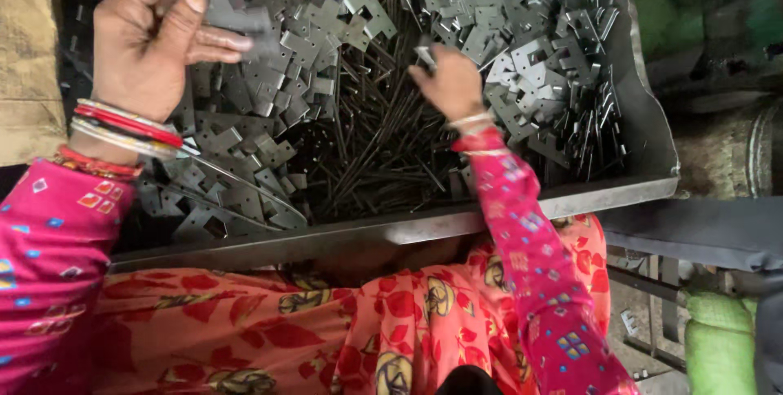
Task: The person sits on the floor and repeatedly picks up small metal brackets and pins from a large metal tray. They insert the pins into the brackets by hand and place the assembled units back into the tray. The process is continuous and repetitive throughout the clip.
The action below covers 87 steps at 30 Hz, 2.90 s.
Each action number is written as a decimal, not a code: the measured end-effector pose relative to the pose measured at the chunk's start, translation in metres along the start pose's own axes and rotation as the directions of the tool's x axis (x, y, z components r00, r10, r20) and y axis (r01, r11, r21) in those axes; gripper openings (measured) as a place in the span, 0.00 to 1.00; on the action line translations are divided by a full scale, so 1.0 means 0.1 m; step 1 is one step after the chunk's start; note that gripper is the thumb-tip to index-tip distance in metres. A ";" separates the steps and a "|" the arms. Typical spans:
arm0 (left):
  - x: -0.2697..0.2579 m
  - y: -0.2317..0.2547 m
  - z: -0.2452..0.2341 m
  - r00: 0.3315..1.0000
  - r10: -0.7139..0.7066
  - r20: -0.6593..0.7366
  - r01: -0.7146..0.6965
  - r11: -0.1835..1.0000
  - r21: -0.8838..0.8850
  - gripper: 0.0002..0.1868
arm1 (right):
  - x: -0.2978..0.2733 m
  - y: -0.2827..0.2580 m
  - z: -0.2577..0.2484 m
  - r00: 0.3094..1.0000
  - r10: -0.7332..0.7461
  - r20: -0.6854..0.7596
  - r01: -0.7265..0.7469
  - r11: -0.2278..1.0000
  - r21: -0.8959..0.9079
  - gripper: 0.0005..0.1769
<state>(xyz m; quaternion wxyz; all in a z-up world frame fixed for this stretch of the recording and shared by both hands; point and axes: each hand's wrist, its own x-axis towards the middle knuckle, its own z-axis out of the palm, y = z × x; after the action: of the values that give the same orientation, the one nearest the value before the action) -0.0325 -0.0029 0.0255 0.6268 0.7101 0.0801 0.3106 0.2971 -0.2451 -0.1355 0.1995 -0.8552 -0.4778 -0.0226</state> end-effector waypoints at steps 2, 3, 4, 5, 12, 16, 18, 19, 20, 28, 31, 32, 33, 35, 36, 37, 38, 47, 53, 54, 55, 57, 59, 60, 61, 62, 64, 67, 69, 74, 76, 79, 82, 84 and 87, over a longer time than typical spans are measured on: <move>-0.05 -0.01 0.09 0.988 -0.118 -0.103 0.114 0.993 -0.042 0.10 | 0.07 -0.05 0.24 0.999 -0.039 0.024 0.044 0.971 -0.235 0.19; -0.05 -0.01 0.10 0.973 -0.175 -0.151 0.167 0.984 -0.066 0.10 | 0.07 -0.03 0.27 0.998 -0.055 -0.008 0.052 0.976 -0.209 0.17; -0.04 0.00 0.09 0.990 -0.040 -0.135 0.044 0.999 0.026 0.11 | 0.09 -0.02 0.27 0.996 -0.075 -0.043 0.066 0.981 -0.184 0.15; -0.02 0.00 0.07 0.990 0.094 -0.105 -0.082 0.990 0.115 0.14 | 0.11 -0.01 0.25 0.992 -0.095 -0.078 0.082 0.984 -0.158 0.14; -0.09 0.00 -0.08 0.978 -0.074 -0.196 0.054 0.993 -0.105 0.18 | -0.09 0.37 -0.41 0.835 0.550 0.004 -0.072 0.102 0.992 0.10; -0.10 0.02 0.06 0.937 -0.325 -0.128 0.248 0.876 -0.413 0.19 | -0.35 0.19 -0.59 0.860 0.417 0.294 -0.165 -0.318 0.934 0.09; -0.14 -0.02 0.25 0.947 -0.319 -0.043 0.284 0.890 -0.357 0.22 | -0.48 -0.10 -0.58 0.894 0.187 0.407 -0.304 -0.415 0.857 0.09; -0.16 -0.06 0.38 0.908 -0.414 -0.054 0.392 0.889 -0.235 0.19 | -0.53 -0.30 -0.58 0.896 0.023 0.444 -0.379 -0.482 0.790 0.11; -0.18 -0.12 0.54 0.861 -0.502 -0.076 0.493 0.863 -0.112 0.15 | -0.57 -0.52 -0.57 0.870 0.037 0.492 -0.428 -0.439 0.790 0.16; -0.73 -0.45 1.21 0.958 -0.267 0.109 0.105 0.676 0.729 0.31 | -0.84 -1.68 -0.53 0.939 -0.040 0.342 -0.333 0.150 0.931 0.35; -0.59 -0.35 1.03 0.994 -0.101 0.029 0.056 0.741 0.669 0.23 | -0.80 -1.20 -0.64 0.986 -0.105 0.129 -0.016 0.714 0.700 0.31; -0.52 -0.28 0.95 0.999 -0.031 0.025 0.005 0.734 0.679 0.21 | -0.72 -1.02 -0.66 0.984 -0.176 0.029 0.139 0.860 0.491 0.30; -0.46 -0.20 0.87 0.999 0.039 0.024 -0.045 0.723 0.690 0.20 | -0.65 -0.84 -0.68 0.997 -0.042 0.070 0.022 0.963 0.268 0.27; -0.43 -0.09 0.69 0.999 0.046 -0.008 -0.021 0.595 0.804 0.18 | -0.54 -0.46 -0.68 0.986 0.164 0.030 -0.157 0.973 -0.169 0.27; -0.38 -0.06 0.57 0.998 0.058 -0.027 -0.007 0.520 0.854 0.18 | -0.45 -0.26 -0.68 0.986 0.166 -0.020 -0.164 0.943 -0.288 0.29; -0.35 -0.04 0.41 0.990 0.139 -0.019 -0.044 0.439 0.897 0.18 | -0.43 -0.05 -0.70 0.986 0.153 -0.063 -0.164 0.942 -0.293 0.24; -0.33 -0.04 0.22 0.977 0.213 0.001 -0.078 0.354 0.932 0.18 | -0.43 0.17 -0.71 0.972 0.236 -0.005 -0.224 0.916 -0.334 0.28; -0.43 -0.88 -2.28 0.882 0.370 -0.292 0.468 -0.620 0.630 0.05 | -0.61 1.24 -0.27 0.899 0.426 0.098 -0.325 0.801 -0.502 0.35; -0.57 -1.00 -2.61 0.867 0.416 -0.273 0.474 -0.523 0.708 0.07 | -0.54 0.99 -0.41 0.880 0.457 0.127 -0.385 0.845 -0.372 0.35; -0.51 -0.96 -2.39 0.893 0.361 -0.270 0.432 -0.512 0.743 0.09 | -0.56 0.94 -0.45 0.878 0.456 0.148 -0.386 0.856 -0.343 0.34; -0.45 -0.91 -2.12 0.920 0.284 -0.268 0.380 -0.491 0.784 0.11 | -0.59 0.88 -0.50 0.875 0.454 0.169 -0.388 0.866 -0.314 0.34; -0.29 -0.79 -1.44 0.975 0.091 -0.204 0.224 -0.374 0.900 0.15 | -0.63 0.76 -0.62 0.909 0.391 0.141 -0.397 0.918 0.014 0.32; -0.18 -0.71 -0.72 0.999 -0.003 -0.052 0.051 -0.197 0.979 0.20 | -0.66 0.62 -0.72 0.942 0.327 0.078 -0.326 0.831 0.450 0.29; -0.18 -0.73 -0.34 1.000 0.025 0.005 -0.001 -0.158 0.987 0.16 | -0.67 0.54 -0.79 0.955 0.296 0.032 -0.239 0.696 0.677 0.28; -0.12 -0.75 -0.10 0.939 -0.344 -0.019 0.028 0.023 0.999 0.19 | -0.67 0.46 -0.86 0.961 0.277 -0.022 -0.127 0.509 0.851 0.26; -0.15 -0.79 0.10 0.847 -0.531 0.014 -0.034 -0.029 0.999 0.22 | -0.68 0.40 -0.94 0.935 0.354 -0.015 -0.101 0.309 0.946 0.24; -0.21 -0.91 0.35 0.766 -0.643 0.011 0.037 0.061 0.997 0.22 | -0.70 0.28 -1.14 0.869 0.493 0.041 0.018 -0.115 0.993 0.22; -0.23 -1.17 0.33 0.899 -0.436 -0.026 0.045 0.034 0.998 0.25 | -0.72 0.17 -1.31 0.789 0.586 0.187 0.094 -0.415 0.905 0.17; -0.21 -1.37 0.24 0.941 -0.336 -0.035 0.067 0.084 0.994 0.26 | -0.72 0.17 -1.30 0.881 0.450 0.144 0.042 -0.377 0.925 0.15; -0.18 -1.72 0.07 0.973 -0.212 -0.088 0.110 0.094 0.990 0.27 | -0.56 0.25 -0.84 0.861 0.472 0.189 -0.204 -0.020 0.979 0.12; -0.20 -1.75 0.05 0.981 -0.181 -0.067 0.093 0.138 0.986 0.27 | -0.49 0.24 -0.53 0.912 0.407 0.056 -0.280 0.516 0.810 0.16; -0.20 -1.64 0.01 0.988 -0.114 0.103 -0.095 0.073 0.993 0.22 | -0.29 0.21 -0.10 0.998 0.056 -0.027 -0.053 0.994 0.098 0.20; -0.11 -1.45 0.02 0.949 -0.306 0.071 -0.008 0.202 0.979 0.21 | -0.16 0.19 0.21 0.999 0.047 -0.007 -0.047 0.987 -0.152 0.23; -0.02 -1.32 0.11 0.944 -0.325 0.058 0.010 0.202 0.979 0.20 | -0.08 0.24 0.32 0.998 0.063 -0.018 -0.065 0.977 -0.203 0.23; 0.02 -1.07 0.31 0.954 -0.290 0.080 -0.008 0.242 0.970 0.19 | -0.03 0.29 0.42 0.997 0.075 -0.020 -0.078 0.978 -0.193 0.24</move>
<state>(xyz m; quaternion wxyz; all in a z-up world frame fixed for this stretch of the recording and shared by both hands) 0.0158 -0.0066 -0.0749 0.0934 0.9652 0.2391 0.0495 0.3130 -0.2456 -0.1839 0.1191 -0.8881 -0.4389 -0.0667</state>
